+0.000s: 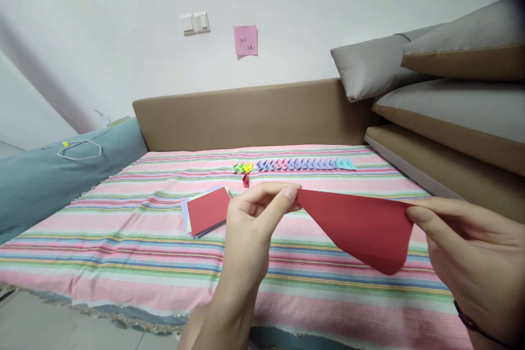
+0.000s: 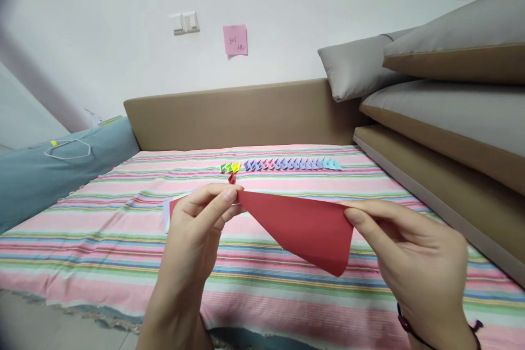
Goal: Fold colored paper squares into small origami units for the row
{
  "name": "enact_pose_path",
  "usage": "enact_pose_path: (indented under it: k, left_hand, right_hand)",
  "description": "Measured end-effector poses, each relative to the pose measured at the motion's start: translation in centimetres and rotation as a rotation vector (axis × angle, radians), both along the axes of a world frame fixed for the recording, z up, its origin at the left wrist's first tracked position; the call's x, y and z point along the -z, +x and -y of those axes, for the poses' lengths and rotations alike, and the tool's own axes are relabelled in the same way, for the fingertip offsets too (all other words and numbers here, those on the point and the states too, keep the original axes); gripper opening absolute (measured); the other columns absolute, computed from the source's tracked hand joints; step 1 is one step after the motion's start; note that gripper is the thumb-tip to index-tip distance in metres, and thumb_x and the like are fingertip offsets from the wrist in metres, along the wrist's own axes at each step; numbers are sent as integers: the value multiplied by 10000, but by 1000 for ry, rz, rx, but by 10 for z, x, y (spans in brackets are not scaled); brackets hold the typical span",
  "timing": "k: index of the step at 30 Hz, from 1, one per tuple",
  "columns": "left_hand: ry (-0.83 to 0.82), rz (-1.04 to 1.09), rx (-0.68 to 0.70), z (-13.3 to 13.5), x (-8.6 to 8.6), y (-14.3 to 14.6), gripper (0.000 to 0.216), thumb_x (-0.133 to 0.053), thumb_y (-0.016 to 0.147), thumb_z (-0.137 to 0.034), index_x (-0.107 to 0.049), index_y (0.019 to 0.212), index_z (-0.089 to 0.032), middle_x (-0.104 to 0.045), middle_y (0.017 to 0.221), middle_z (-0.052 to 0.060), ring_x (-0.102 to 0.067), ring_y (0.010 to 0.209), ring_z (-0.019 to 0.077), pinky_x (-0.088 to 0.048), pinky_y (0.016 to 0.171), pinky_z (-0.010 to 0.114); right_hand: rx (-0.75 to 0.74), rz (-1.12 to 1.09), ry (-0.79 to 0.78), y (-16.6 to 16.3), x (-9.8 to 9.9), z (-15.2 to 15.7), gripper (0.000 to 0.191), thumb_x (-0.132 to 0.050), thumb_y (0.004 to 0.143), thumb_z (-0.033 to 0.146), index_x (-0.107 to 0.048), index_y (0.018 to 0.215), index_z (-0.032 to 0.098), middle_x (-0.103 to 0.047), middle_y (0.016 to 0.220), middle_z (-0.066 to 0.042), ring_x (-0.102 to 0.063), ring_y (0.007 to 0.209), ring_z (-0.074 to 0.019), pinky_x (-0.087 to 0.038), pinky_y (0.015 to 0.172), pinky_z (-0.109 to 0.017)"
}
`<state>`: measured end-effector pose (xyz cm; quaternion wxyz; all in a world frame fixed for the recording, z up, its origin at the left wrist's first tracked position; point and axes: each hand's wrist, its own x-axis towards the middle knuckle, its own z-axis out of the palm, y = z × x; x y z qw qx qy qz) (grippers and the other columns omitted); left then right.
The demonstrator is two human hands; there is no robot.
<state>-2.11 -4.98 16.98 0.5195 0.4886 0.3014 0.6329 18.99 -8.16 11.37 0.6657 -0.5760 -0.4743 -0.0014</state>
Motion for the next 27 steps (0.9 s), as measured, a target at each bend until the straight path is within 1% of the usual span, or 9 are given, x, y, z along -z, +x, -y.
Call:
enact_pose_path:
  k: [3, 5, 8, 10, 12, 15, 17, 21, 27]
  left_hand:
    - [-10, -2, -47, -9, 5, -1, 91, -741, 689, -256, -727, 658, -172, -689, 680, 30, -621, 677, 132, -533, 669, 238]
    - [-15, 21, -50, -18, 10, -3, 121, -716, 708, -241, -694, 616, -166, -665, 655, 14, -607, 667, 118, -522, 669, 229]
    - [-48, 97, -9, -30, 17, -5, 169, -691, 718, -222, -625, 576, -158, -627, 657, -7, -593, 676, 103, -508, 667, 217]
    - [-73, 118, 53, -35, 20, -4, 148, -685, 733, -252, -621, 635, -160, -630, 723, -10, -593, 711, 99, -501, 671, 210]
    - [-107, 114, 128, -36, 21, -1, 153, -697, 734, -313, -644, 764, -173, -655, 813, -1, -604, 734, 104, -500, 668, 212]
    - [-195, 88, 200, -34, 24, 9, 331, -768, 668, -314, -646, 947, -185, -695, 866, 28, -633, 727, 124, -501, 649, 221]
    - [-226, 62, 214, -31, 26, 15, 329, -797, 638, -262, -656, 918, -163, -709, 818, 34, -643, 709, 128, -501, 648, 216]
    - [-189, 62, 148, -27, 28, 24, 205, -814, 618, -224, -675, 745, -142, -717, 731, 22, -651, 687, 125, -515, 653, 208]
    - [-129, 46, 31, -20, 24, 23, 212, -835, 580, -223, -702, 732, -158, -731, 727, 24, -681, 696, 158, -545, 654, 234]
  right_hand:
    - [-84, -3, -5, -3, -2, -2, 31, -749, 679, 287, -730, 703, 296, -724, 715, 11, -681, 648, -192, -579, 609, -264]
    - [-119, -6, -39, -6, -4, -4, 25, -743, 692, 292, -739, 712, 278, -729, 720, 6, -681, 645, -185, -576, 588, -247]
    - [-195, -45, -73, -12, -4, -8, 43, -732, 717, 304, -744, 733, 265, -739, 761, 6, -690, 695, -176, -581, 634, -234]
    - [-233, -75, -79, -17, -4, -10, 60, -727, 730, 317, -743, 751, 263, -742, 785, 9, -693, 719, -170, -581, 658, -234]
    - [-257, -89, -79, -21, -4, -11, 77, -712, 747, 327, -741, 768, 259, -744, 798, 7, -695, 726, -170, -580, 659, -242]
    - [-269, -101, -67, -28, -8, -10, 77, -689, 772, 310, -736, 769, 249, -744, 795, 2, -696, 709, -169, -576, 631, -241]
    - [-277, -114, -69, -31, -13, -8, 77, -685, 776, 297, -731, 762, 237, -743, 784, -4, -695, 696, -170, -574, 609, -237]
    - [-301, -142, -57, -35, -19, -2, 76, -685, 778, 291, -729, 777, 230, -743, 798, -14, -693, 689, -169, -573, 587, -230]
    - [-344, -193, -54, -36, -24, 3, 100, -691, 770, 320, -725, 777, 226, -734, 772, -17, -685, 650, -165, -566, 551, -227]
